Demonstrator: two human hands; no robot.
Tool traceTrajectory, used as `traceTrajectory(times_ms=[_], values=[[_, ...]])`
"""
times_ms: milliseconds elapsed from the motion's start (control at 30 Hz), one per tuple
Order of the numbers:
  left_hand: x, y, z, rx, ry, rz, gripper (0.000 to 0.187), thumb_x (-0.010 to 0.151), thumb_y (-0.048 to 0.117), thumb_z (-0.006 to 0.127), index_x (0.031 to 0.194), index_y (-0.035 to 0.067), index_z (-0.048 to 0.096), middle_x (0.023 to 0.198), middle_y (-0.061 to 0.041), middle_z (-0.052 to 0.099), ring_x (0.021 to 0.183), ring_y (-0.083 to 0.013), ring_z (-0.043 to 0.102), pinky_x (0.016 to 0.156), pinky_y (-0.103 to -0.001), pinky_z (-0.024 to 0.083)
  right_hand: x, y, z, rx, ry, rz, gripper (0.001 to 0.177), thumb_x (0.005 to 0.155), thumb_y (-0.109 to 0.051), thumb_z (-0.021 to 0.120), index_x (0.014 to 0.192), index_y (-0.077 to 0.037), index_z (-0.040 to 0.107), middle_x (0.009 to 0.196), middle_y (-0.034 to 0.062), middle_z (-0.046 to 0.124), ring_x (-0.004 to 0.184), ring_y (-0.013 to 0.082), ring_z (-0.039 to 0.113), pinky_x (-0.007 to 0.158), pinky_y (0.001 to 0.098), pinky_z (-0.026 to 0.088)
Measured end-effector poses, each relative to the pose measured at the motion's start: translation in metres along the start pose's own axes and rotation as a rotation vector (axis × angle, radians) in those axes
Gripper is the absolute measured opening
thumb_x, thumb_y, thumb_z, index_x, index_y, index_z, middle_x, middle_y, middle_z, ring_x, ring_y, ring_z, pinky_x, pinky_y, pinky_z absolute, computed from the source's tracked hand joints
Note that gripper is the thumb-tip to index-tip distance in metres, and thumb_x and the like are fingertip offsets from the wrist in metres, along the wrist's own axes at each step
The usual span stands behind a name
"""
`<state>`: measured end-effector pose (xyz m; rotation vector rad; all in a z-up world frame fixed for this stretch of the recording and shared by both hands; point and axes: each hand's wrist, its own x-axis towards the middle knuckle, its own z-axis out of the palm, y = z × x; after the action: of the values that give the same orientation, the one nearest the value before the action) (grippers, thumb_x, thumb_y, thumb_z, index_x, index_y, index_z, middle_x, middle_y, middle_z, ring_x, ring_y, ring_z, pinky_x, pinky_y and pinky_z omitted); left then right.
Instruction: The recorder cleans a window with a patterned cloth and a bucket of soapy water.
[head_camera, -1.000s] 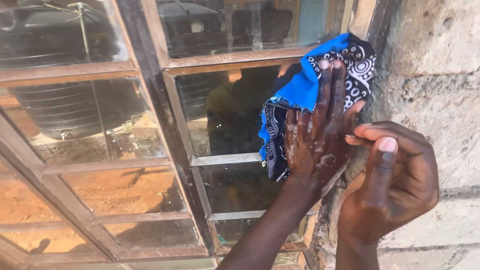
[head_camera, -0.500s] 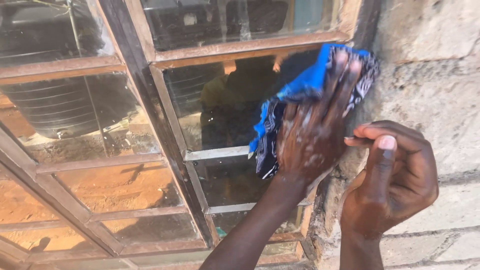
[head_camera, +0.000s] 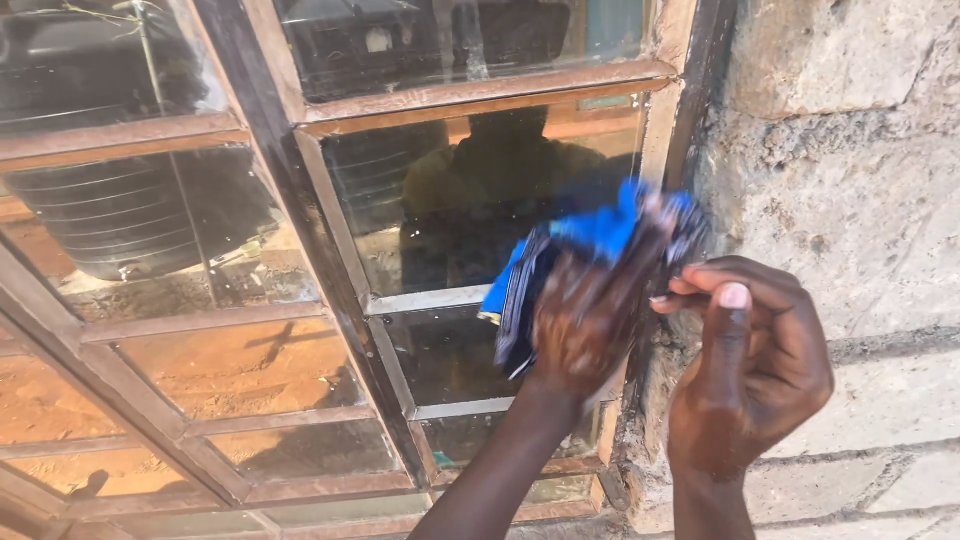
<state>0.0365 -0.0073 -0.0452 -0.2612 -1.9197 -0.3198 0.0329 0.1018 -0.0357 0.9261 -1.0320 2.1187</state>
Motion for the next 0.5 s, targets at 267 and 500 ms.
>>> traceTrajectory(times_ms=[267,500], values=[[-0.021,-0.001,0.003,-0.014,-0.002,-0.024,0.060,0.097,0.006,0.068,0.154,0.012,0.052,0.159,-0.009,0.051,0.128,-0.0256,0.065,0.109,-0.044,0.051,-0.005,0.007,-0.004,-0.020,-0.028,0.031,0.019,0.119,-0.006,0.057,0.111,0.010,0.063,0.112,0.0197,0.066,0.092,0.0201,0.070,0.079,0.0322,0.064],[-0.022,0.015,-0.029,-0.152,-0.041,-0.163,0.043,0.098,0.004,0.068,0.139,0.015,0.063,0.143,-0.007,0.064,0.121,-0.0251,0.070,0.102,-0.039,0.058,-0.031,0.003,-0.018,-0.080,-0.051,0.070,0.018,0.123,-0.008,0.059,0.113,0.008,0.062,0.112,0.0167,0.067,0.093,0.0170,0.066,0.086,0.0294,0.061]])
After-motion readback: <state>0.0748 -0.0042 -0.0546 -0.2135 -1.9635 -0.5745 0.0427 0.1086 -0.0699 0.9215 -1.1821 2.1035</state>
